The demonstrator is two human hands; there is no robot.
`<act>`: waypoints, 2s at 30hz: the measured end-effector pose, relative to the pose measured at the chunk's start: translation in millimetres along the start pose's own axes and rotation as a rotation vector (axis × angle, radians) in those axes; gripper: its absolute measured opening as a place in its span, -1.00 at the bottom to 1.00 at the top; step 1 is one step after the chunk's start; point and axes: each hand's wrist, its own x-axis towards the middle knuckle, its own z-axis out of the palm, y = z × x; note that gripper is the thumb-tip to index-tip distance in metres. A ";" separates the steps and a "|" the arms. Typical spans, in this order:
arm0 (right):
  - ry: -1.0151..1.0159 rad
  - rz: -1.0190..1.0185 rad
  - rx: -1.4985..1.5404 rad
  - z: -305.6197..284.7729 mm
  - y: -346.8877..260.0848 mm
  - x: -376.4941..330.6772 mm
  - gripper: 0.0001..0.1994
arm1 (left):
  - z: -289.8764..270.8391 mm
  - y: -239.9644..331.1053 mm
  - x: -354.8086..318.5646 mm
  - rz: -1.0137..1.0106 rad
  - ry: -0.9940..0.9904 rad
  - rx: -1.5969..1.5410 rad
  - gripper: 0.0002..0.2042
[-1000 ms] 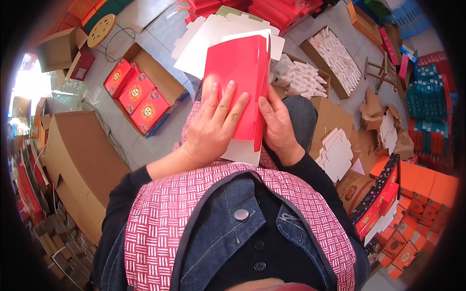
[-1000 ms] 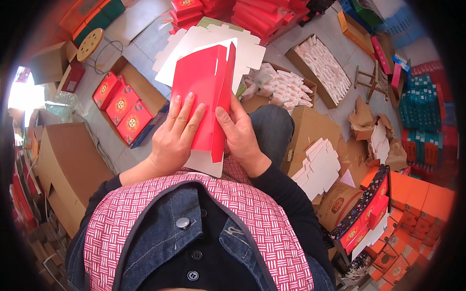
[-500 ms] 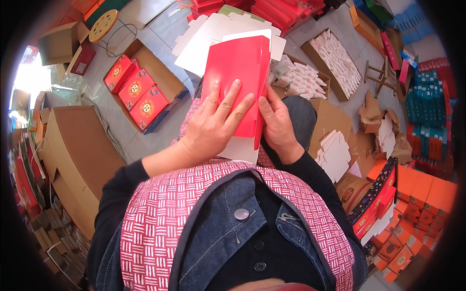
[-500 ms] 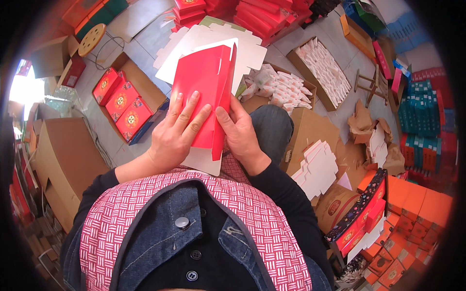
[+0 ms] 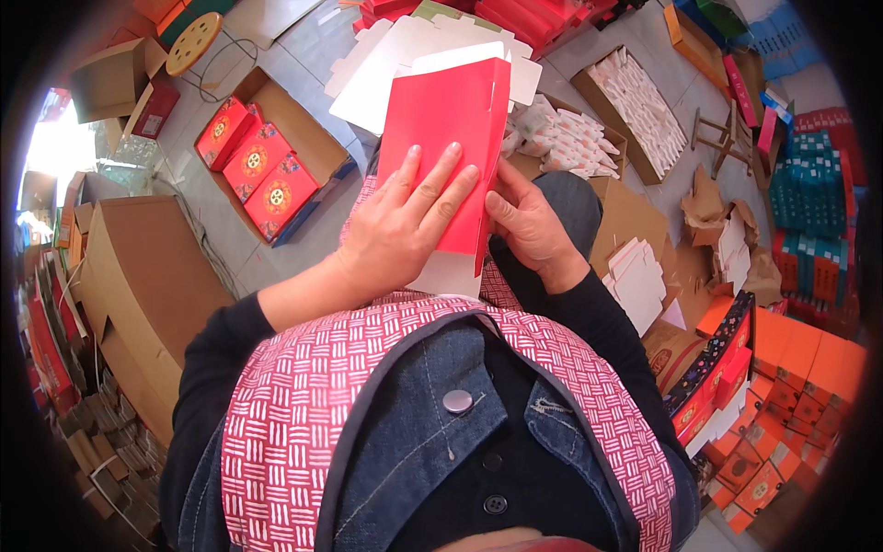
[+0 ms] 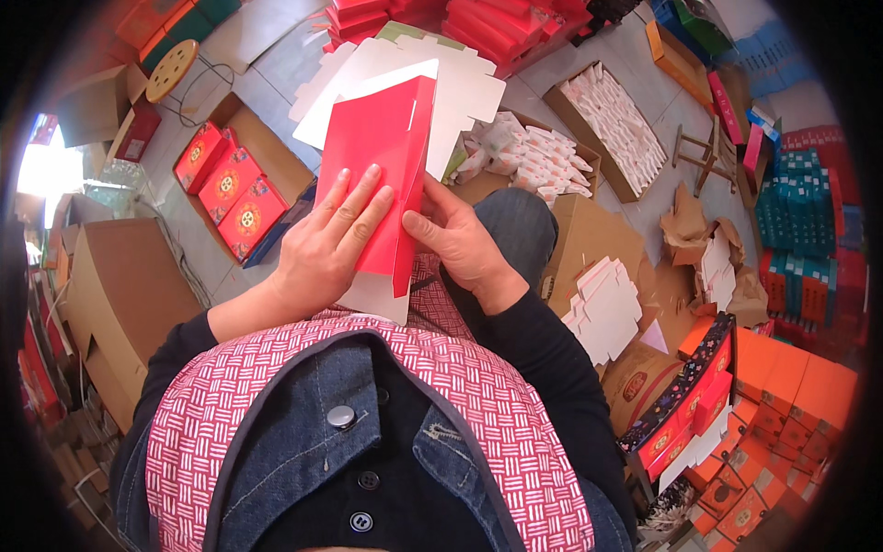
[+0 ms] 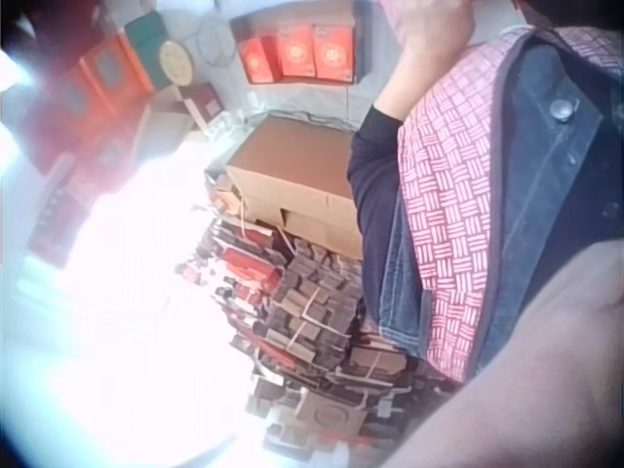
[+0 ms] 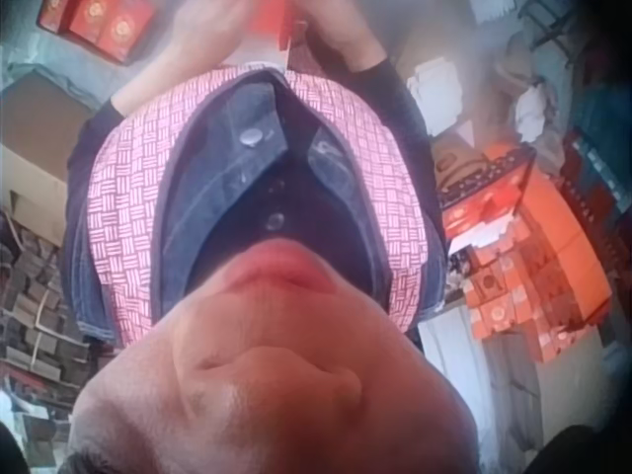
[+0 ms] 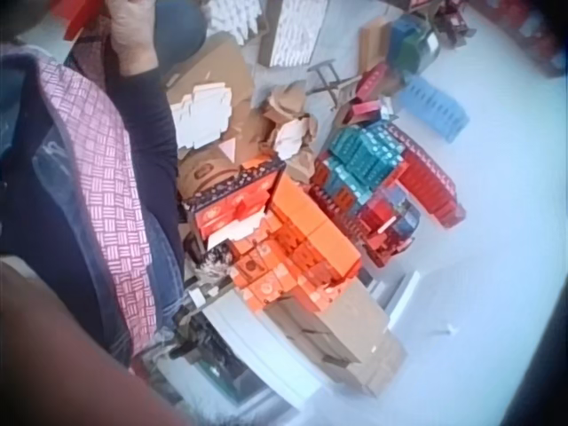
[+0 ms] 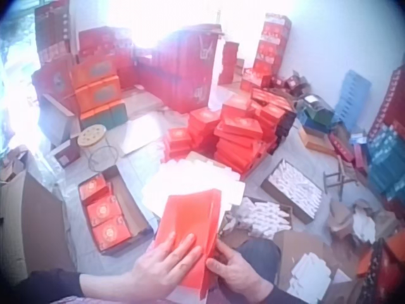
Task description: The person assembles red cardboard boxes by folding and tucking flaps. They then place the finished boxes into a larger container.
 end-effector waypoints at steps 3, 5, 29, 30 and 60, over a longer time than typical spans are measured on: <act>-0.005 -0.011 0.004 1.8 -0.3 0.3 -0.38 | 1.7 -0.5 -2.9 0.018 -0.018 -0.007 -0.48; 0.004 0.037 0.038 0.7 -2.7 -0.8 -0.38 | 3.9 -0.3 -4.6 0.025 -0.027 0.005 -0.47; 0.159 -0.395 -0.540 15.8 -33.3 40.6 -0.13 | -19.5 -85.8 113.0 -0.425 0.027 -0.648 -0.65; 0.148 -0.422 -0.559 18.3 -31.2 40.1 -0.13 | -20.8 -88.4 120.4 -0.556 -0.158 -0.809 -0.65; 0.359 -0.431 -0.577 9.7 -42.8 73.6 -0.56 | -14.2 -78.8 116.6 -0.549 -0.354 -0.915 -0.77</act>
